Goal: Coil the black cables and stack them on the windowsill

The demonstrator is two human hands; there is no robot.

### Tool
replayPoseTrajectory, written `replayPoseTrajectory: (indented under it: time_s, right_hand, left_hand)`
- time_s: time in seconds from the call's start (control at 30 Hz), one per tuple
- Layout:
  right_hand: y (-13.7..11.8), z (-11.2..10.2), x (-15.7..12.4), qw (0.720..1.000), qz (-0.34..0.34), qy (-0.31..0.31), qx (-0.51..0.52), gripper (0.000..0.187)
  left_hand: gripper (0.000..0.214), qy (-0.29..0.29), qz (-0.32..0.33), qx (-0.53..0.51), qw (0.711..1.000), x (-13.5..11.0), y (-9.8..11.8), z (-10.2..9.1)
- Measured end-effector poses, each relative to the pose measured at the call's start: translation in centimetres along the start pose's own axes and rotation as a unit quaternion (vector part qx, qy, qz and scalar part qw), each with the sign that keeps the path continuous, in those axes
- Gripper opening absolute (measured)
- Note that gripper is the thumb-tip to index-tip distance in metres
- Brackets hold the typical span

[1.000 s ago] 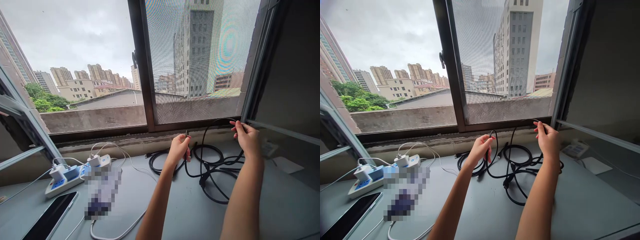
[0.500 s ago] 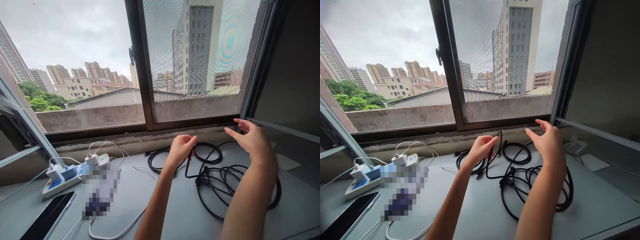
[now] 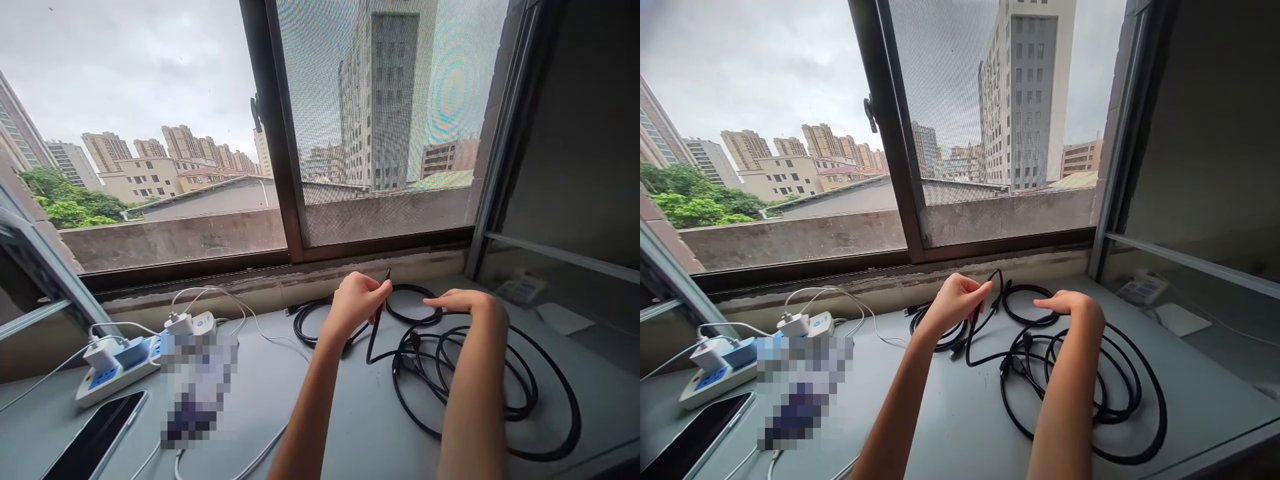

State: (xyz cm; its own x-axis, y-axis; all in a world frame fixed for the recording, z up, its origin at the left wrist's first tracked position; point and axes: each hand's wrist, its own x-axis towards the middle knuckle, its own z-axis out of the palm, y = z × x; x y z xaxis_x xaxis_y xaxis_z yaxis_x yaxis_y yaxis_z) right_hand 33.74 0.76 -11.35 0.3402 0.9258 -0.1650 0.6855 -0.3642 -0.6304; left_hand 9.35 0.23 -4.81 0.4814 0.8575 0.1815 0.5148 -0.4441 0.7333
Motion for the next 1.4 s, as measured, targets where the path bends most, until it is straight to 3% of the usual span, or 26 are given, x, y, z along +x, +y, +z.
replayPoseTrajectory:
  time_s: [0.1, 0.17, 0.27, 0.37, 0.43, 0.57, 0.7, 0.83, 0.97, 1.07, 1.13, 1.3, 1.4]
  right_hand:
    - [0.8, -0.6, -0.6, 0.996, 0.065, -0.058, 0.027, 0.038]
    - [1.0, -1.0, -1.3, 0.994, 0.072, -0.070, 0.046, 0.032]
    - [0.7, -1.8, -2.8, 0.994, -0.013, -0.054, 0.089, 0.033]
    - [0.0, -2.7, -4.7, 0.976, -0.157, 0.026, 0.147, 0.045]
    - [-0.6, -3.0, -5.5, 0.961, -0.202, 0.106, 0.158, 0.040]
    - [-1.0, -2.8, -5.3, 0.932, -0.210, 0.261, 0.136, 0.028]
    - [-0.7, -2.6, -4.0, 0.917, -0.198, 0.322, 0.124, 0.028]
    - [-0.8, -2.6, -4.4, 0.914, -0.222, 0.292, 0.172, 0.026]
    - [-1.5, -2.3, -4.9, 0.953, -0.214, 0.128, 0.171, 0.025]
    - [-2.5, -1.7, -4.0, 0.956, -0.228, 0.069, 0.170, 0.023]
    - [-3.3, -1.0, -3.0, 0.950, -0.249, 0.084, 0.172, 0.021]
    - [-4.8, 0.2, -1.1, 0.938, -0.251, 0.195, 0.138, 0.018]
    - [-5.5, 0.1, -1.1, 0.926, -0.249, 0.242, 0.150, 0.024]
  left_hand:
    - [0.049, 0.002, -0.002, -0.004, 1.000, 0.0, 0.0, 0.0]
    - [0.047, -0.004, -0.002, -0.012, 1.000, 0.1, -0.1, 0.1]
    - [0.039, -0.012, 0.013, -0.040, 0.999, 0.3, -0.4, 0.3]
    - [0.029, -0.014, 0.021, -0.072, 0.997, 0.3, -0.3, 0.4]
    - [0.025, -0.001, 0.024, -0.091, 0.996, 0.2, -0.1, 0.3]
    - [0.022, 0.088, 0.068, -0.181, 0.977, 0.3, 0.6, 0.3]
    - [0.024, 0.124, 0.130, -0.278, 0.944, -0.1, 1.6, 0.3]
    - [0.025, 0.148, 0.173, -0.311, 0.923, -1.1, 2.9, 0.6]
    - [0.025, 0.144, 0.217, -0.331, 0.907, -1.6, 3.5, 1.0]
    - [0.028, 0.123, 0.232, -0.339, 0.903, -1.7, 3.5, 1.2]
    - [0.028, 0.100, 0.232, -0.368, 0.895, -1.9, 3.7, 1.2]
    - [0.027, 0.050, 0.217, -0.489, 0.844, -3.5, 5.1, 0.6]
    - [0.025, 0.051, 0.200, -0.503, 0.839, -4.8, 6.0, -0.3]
